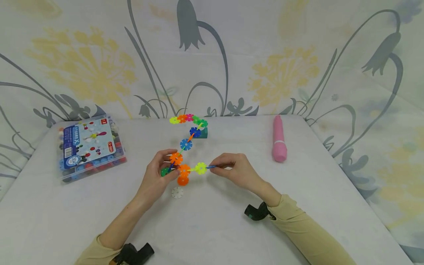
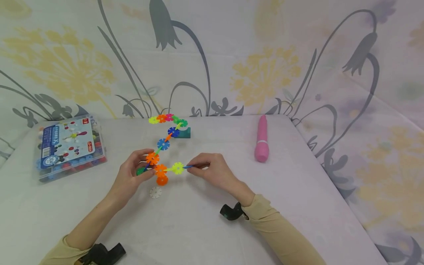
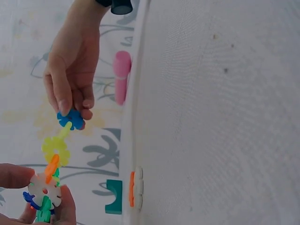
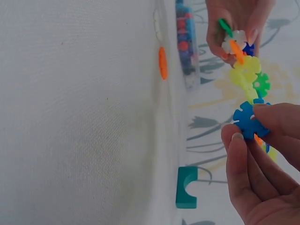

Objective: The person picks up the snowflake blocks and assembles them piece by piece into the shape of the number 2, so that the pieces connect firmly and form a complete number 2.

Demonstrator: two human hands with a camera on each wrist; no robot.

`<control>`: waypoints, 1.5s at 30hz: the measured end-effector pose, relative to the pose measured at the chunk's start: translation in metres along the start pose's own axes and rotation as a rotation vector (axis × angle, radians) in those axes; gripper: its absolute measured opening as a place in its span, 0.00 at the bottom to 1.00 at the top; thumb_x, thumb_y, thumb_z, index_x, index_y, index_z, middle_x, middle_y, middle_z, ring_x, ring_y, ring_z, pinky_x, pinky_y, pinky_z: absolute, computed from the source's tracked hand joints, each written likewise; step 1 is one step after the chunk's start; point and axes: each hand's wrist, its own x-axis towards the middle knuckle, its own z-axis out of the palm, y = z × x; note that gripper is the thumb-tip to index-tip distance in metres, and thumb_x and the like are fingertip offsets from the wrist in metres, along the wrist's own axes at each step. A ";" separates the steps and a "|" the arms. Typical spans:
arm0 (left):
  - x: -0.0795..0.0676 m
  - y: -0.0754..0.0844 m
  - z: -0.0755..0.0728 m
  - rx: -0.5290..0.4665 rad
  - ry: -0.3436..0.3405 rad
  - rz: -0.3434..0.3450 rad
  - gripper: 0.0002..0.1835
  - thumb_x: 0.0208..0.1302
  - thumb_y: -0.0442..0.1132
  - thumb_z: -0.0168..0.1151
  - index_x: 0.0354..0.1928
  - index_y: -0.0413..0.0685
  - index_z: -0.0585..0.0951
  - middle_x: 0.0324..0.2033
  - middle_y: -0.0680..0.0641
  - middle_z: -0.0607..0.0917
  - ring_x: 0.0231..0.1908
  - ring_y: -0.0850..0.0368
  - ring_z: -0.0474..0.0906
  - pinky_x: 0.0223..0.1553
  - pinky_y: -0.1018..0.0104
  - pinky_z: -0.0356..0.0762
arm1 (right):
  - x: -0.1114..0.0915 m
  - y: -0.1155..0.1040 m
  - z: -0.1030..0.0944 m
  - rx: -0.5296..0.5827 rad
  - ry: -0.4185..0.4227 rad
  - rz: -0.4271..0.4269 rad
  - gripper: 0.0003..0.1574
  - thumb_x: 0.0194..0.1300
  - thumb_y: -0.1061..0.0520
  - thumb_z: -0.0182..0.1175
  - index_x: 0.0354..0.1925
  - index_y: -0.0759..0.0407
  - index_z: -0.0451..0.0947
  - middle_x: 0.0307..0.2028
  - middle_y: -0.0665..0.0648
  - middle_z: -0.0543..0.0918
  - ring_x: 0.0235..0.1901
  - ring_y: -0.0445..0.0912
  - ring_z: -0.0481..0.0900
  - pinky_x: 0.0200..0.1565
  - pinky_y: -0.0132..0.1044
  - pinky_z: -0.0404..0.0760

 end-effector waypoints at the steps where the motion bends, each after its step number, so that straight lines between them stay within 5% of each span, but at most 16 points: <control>1: 0.000 0.000 0.000 -0.001 0.001 0.003 0.29 0.65 0.27 0.58 0.68 0.43 0.67 0.59 0.40 0.73 0.56 0.44 0.73 0.47 0.80 0.75 | 0.000 0.000 0.000 -0.001 -0.001 0.001 0.07 0.63 0.61 0.69 0.41 0.57 0.89 0.38 0.52 0.89 0.39 0.42 0.85 0.47 0.36 0.85; 13: 0.000 -0.001 0.002 0.027 -0.003 0.014 0.29 0.66 0.27 0.59 0.68 0.46 0.67 0.58 0.41 0.72 0.57 0.45 0.73 0.48 0.80 0.75 | 0.000 -0.002 0.001 -0.027 -0.004 0.039 0.09 0.63 0.56 0.69 0.42 0.56 0.90 0.42 0.52 0.90 0.46 0.44 0.86 0.44 0.36 0.85; 27: -0.002 0.001 0.003 0.109 -0.003 0.056 0.30 0.67 0.27 0.60 0.69 0.46 0.66 0.58 0.41 0.72 0.55 0.45 0.73 0.51 0.76 0.73 | -0.006 0.002 0.012 0.060 0.098 0.100 0.11 0.65 0.57 0.68 0.44 0.60 0.89 0.42 0.56 0.90 0.44 0.45 0.88 0.48 0.34 0.85; 35: -0.002 0.000 0.007 0.122 -0.028 0.045 0.30 0.66 0.26 0.59 0.69 0.44 0.65 0.61 0.40 0.72 0.58 0.44 0.73 0.57 0.65 0.74 | -0.007 -0.002 0.009 0.044 0.135 0.067 0.11 0.65 0.59 0.67 0.45 0.61 0.88 0.40 0.57 0.90 0.40 0.44 0.89 0.47 0.34 0.85; 45: -0.004 -0.005 0.006 0.125 -0.004 0.063 0.30 0.66 0.25 0.60 0.69 0.45 0.66 0.59 0.40 0.72 0.56 0.44 0.74 0.54 0.75 0.73 | -0.005 -0.005 0.008 -0.049 0.098 -0.065 0.09 0.62 0.61 0.69 0.42 0.60 0.89 0.37 0.54 0.90 0.39 0.43 0.88 0.46 0.35 0.85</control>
